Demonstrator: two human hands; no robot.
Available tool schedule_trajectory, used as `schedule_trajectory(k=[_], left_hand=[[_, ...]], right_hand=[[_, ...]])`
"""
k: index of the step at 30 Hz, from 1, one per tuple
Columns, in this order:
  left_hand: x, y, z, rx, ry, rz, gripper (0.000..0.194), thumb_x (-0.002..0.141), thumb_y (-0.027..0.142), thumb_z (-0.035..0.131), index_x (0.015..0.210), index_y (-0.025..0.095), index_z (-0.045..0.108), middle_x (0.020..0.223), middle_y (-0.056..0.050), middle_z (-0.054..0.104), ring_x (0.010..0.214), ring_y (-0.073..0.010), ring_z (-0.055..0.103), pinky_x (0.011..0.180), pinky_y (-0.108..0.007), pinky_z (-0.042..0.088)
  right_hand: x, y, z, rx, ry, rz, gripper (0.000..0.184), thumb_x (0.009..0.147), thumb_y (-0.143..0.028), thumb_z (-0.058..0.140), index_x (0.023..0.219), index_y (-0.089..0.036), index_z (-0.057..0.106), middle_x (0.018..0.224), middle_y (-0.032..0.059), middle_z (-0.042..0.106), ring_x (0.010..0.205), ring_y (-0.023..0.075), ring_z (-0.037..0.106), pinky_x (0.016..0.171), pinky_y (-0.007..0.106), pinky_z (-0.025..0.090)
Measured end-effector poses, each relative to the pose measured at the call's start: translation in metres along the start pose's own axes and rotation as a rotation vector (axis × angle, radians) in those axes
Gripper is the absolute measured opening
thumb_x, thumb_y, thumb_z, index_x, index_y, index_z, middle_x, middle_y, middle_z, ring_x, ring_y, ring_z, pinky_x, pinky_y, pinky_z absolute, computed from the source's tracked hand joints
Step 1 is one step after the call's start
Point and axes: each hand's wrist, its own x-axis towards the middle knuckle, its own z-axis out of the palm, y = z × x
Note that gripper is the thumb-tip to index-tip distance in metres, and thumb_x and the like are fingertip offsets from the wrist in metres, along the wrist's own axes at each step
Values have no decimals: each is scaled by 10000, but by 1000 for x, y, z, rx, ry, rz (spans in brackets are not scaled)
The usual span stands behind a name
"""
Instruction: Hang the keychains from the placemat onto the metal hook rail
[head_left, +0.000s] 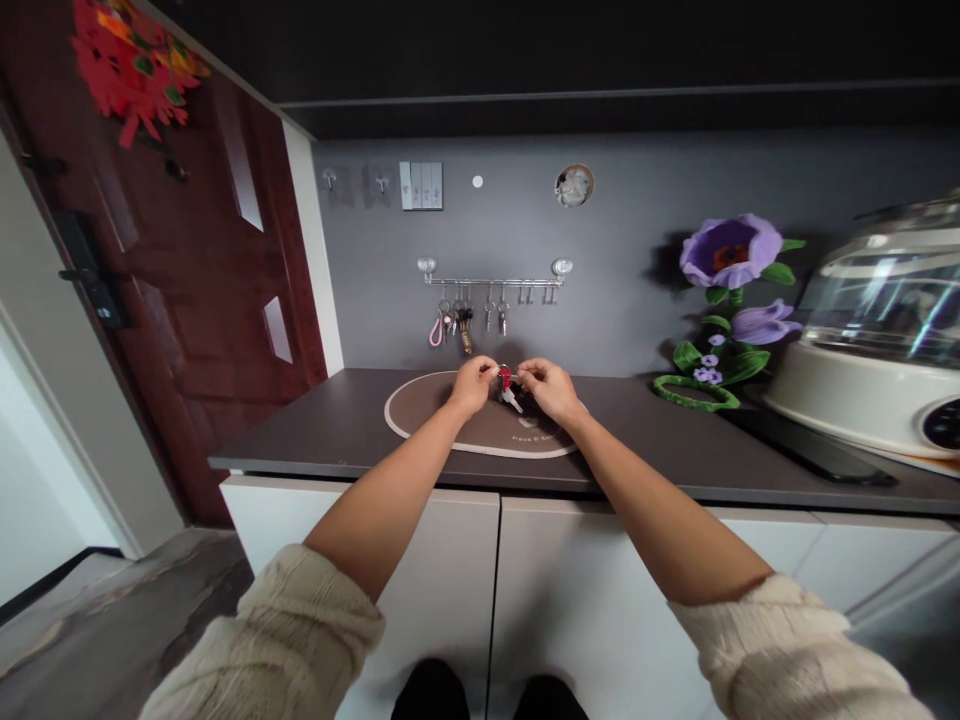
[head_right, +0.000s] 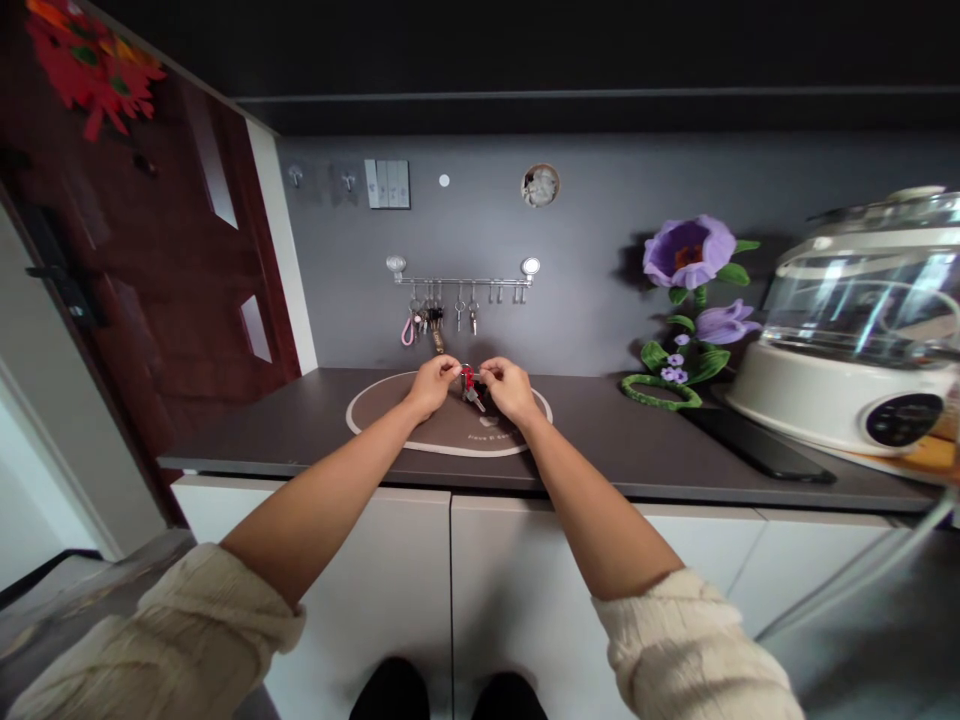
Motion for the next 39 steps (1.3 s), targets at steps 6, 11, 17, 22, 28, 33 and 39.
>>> schedule_trajectory(k=[6, 11, 17, 22, 28, 33, 39], left_hand=[[-1, 5, 0, -222, -7, -142, 76, 738, 194, 471, 748, 143, 526, 724, -2, 571, 670, -93, 499, 648, -222, 395], [-2, 8, -1, -319, -40, -192, 117, 737, 251, 491, 776, 150, 536, 737, -8, 584, 671, -99, 516, 582, -208, 383], [-3, 10, 0, -419, -67, -192, 119, 715, 264, 532, 744, 149, 530, 738, -9, 574, 661, -86, 512, 559, -189, 376], [-3, 9, 2, -465, -98, -189, 202, 686, 337, 574, 748, 149, 531, 734, -9, 567, 654, -82, 505, 545, -184, 374], [-3, 5, 3, -543, -133, -183, 243, 650, 355, 608, 751, 150, 524, 706, 7, 547, 612, -69, 493, 530, -183, 353], [-3, 6, 3, -550, -139, -224, 263, 634, 357, 623, 756, 151, 516, 692, 9, 548, 618, -74, 510, 536, -186, 354], [-4, 8, 3, -511, -158, -225, 280, 625, 383, 626, 738, 145, 532, 673, 6, 558, 606, -76, 510, 534, -193, 359]], right_hand=[[-3, -6, -1, -19, -13, -56, 190, 702, -315, 523, 815, -180, 594, 730, 11, 623, 646, 114, 546, 657, 249, 424], [-3, -8, 0, 19, 1, -120, 201, 701, -331, 526, 805, -175, 596, 763, 22, 624, 668, 117, 545, 666, 251, 429], [-1, -3, 2, 46, -19, -143, 241, 706, -382, 519, 793, -173, 603, 774, 28, 626, 672, 119, 545, 665, 252, 429], [-2, -5, 1, 55, -20, -118, 270, 702, -408, 519, 779, -164, 604, 736, 27, 623, 644, 119, 541, 642, 252, 428], [-2, -5, 1, 144, -52, -87, 271, 708, -407, 517, 783, -159, 596, 733, 27, 625, 643, 119, 547, 628, 244, 432], [0, -4, 2, 197, -73, -70, 278, 712, -413, 513, 778, -153, 588, 730, 26, 621, 646, 116, 549, 634, 241, 436], [1, -1, 2, 196, -62, -64, 278, 708, -421, 515, 781, -160, 575, 716, 15, 606, 640, 113, 538, 631, 243, 436]])
